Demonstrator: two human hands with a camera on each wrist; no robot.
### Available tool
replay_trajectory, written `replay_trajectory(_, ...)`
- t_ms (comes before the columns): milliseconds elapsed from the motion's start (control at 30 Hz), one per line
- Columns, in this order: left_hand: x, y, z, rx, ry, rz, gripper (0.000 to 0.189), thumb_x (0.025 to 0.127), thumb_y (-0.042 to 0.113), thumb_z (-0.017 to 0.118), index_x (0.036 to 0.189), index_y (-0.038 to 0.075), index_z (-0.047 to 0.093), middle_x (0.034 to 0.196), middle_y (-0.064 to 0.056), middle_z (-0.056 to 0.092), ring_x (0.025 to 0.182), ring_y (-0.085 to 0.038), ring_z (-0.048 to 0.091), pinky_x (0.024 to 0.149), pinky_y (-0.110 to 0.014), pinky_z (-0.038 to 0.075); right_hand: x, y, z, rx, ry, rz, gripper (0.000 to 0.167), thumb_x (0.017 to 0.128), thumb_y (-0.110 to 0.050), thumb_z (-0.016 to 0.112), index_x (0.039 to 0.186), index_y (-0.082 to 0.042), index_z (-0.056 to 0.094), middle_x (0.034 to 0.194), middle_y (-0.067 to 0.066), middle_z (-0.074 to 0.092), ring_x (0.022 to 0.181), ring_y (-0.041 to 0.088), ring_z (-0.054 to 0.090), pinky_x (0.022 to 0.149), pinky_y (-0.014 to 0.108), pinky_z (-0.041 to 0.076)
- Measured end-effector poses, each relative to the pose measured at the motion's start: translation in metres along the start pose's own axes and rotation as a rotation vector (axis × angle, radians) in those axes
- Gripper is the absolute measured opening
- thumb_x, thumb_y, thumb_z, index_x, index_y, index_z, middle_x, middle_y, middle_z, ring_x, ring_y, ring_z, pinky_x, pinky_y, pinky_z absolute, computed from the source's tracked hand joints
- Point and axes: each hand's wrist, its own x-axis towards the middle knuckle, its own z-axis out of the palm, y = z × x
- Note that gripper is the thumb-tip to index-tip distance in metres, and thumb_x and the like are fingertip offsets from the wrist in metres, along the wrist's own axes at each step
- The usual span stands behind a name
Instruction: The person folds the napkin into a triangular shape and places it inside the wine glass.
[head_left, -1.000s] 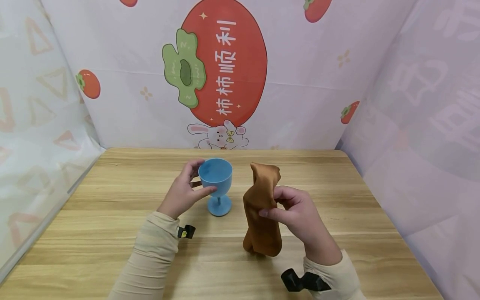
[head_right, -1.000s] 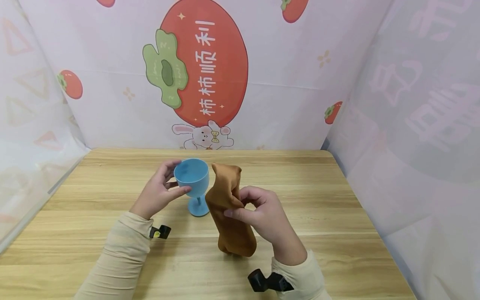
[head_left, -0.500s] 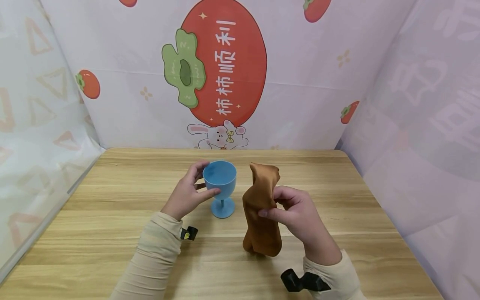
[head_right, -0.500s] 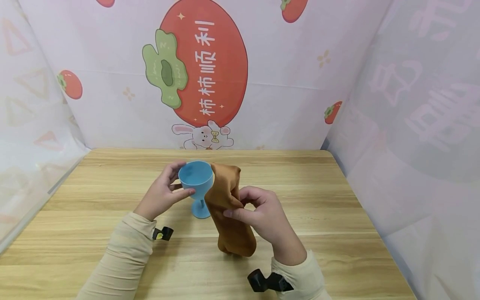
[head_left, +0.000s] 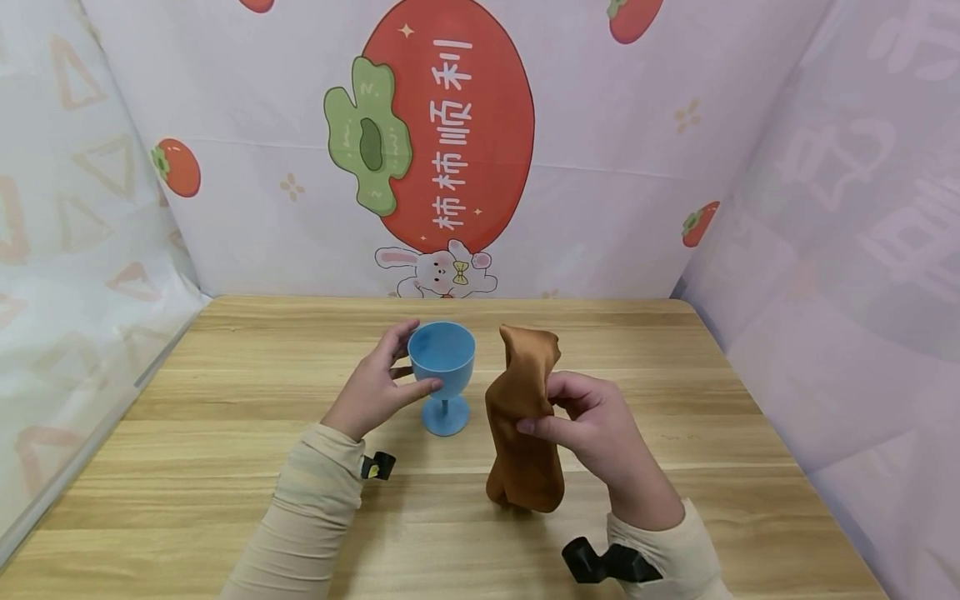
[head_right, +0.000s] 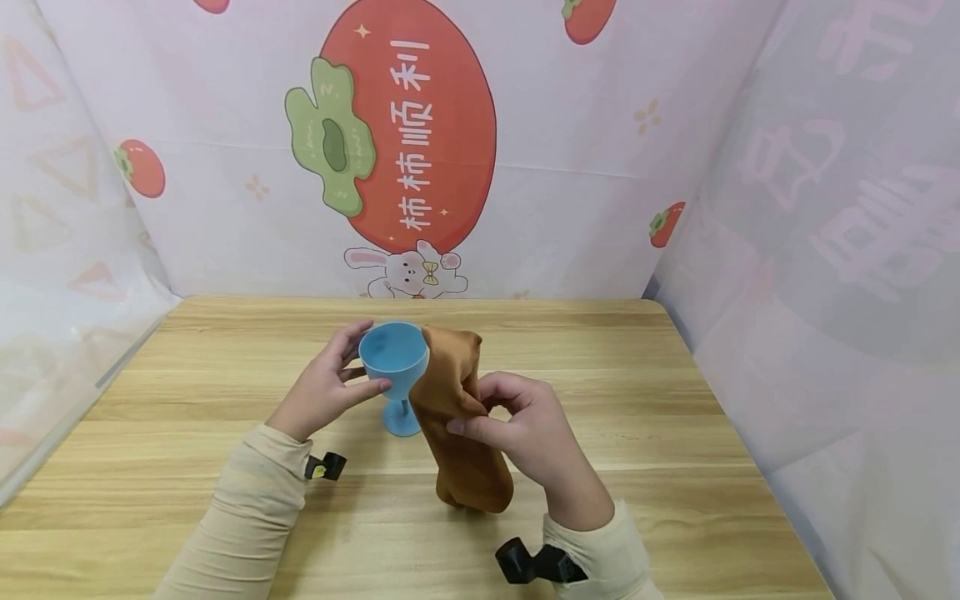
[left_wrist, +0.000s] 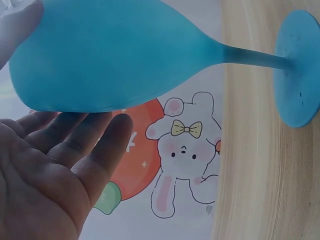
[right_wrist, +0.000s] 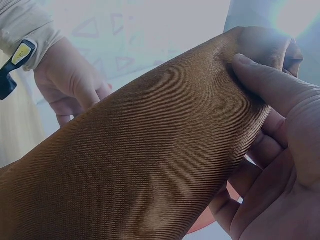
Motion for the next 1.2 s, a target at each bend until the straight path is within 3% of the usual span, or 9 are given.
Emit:
replay_trajectory(300, -0.001, -0.001, -0.002, 0.008, -0.010, 0.017, 0.090, 0.081, 0.026, 0.086, 0.153, 0.011, 0.034, 0.148, -0.014, 0.048, 0.133, -0.036, 0.050, 0.103, -0.054, 0.046, 0.000, -0.001, 0.000, 0.011, -0.001, -0.007, 0.019, 0.075, 0.014, 0.076, 0.087, 0.002, 0.069, 0.083, -0.009, 0.068, 0.083, 0.012, 0.063, 0.074, 0.027, 0.053)
replay_trajectory(633, -0.005, 0.007, -0.013, 0.055, 0.046, 0.067, 0.085, 0.084, 0.031, 0.083, 0.152, 0.011, 0.037, 0.150, -0.004, 0.049, 0.138, -0.025, 0.045, 0.111, -0.047, 0.040, 0.000, -0.001, 0.000, 0.015, 0.000, -0.008, 0.018, 0.075, 0.014, 0.076, 0.086, 0.002, 0.069, 0.083, -0.010, 0.068, 0.083, 0.012, 0.063, 0.074, 0.027, 0.053)
replay_trajectory(967, -0.009, 0.019, -0.014, 0.072, 0.093, 0.141, 0.068, 0.092, 0.030, 0.076, 0.149, 0.013, 0.043, 0.151, -0.002, 0.048, 0.140, -0.025, 0.043, 0.112, -0.049, 0.037, 0.000, -0.001, -0.001, 0.005, 0.007, 0.006, 0.018, 0.075, 0.014, 0.076, 0.086, 0.002, 0.069, 0.083, -0.010, 0.068, 0.083, 0.011, 0.063, 0.074, 0.026, 0.053)
replay_trajectory(1200, -0.014, 0.032, -0.013, 0.066, 0.150, 0.237, 0.063, 0.092, 0.019, 0.075, 0.147, 0.010, 0.047, 0.148, -0.002, 0.052, 0.136, -0.023, 0.047, 0.111, -0.047, 0.039, 0.001, 0.001, -0.001, 0.022, 0.011, -0.048, 0.020, 0.074, 0.017, 0.075, 0.086, 0.002, 0.069, 0.083, -0.010, 0.068, 0.085, 0.011, 0.062, 0.077, 0.024, 0.052)
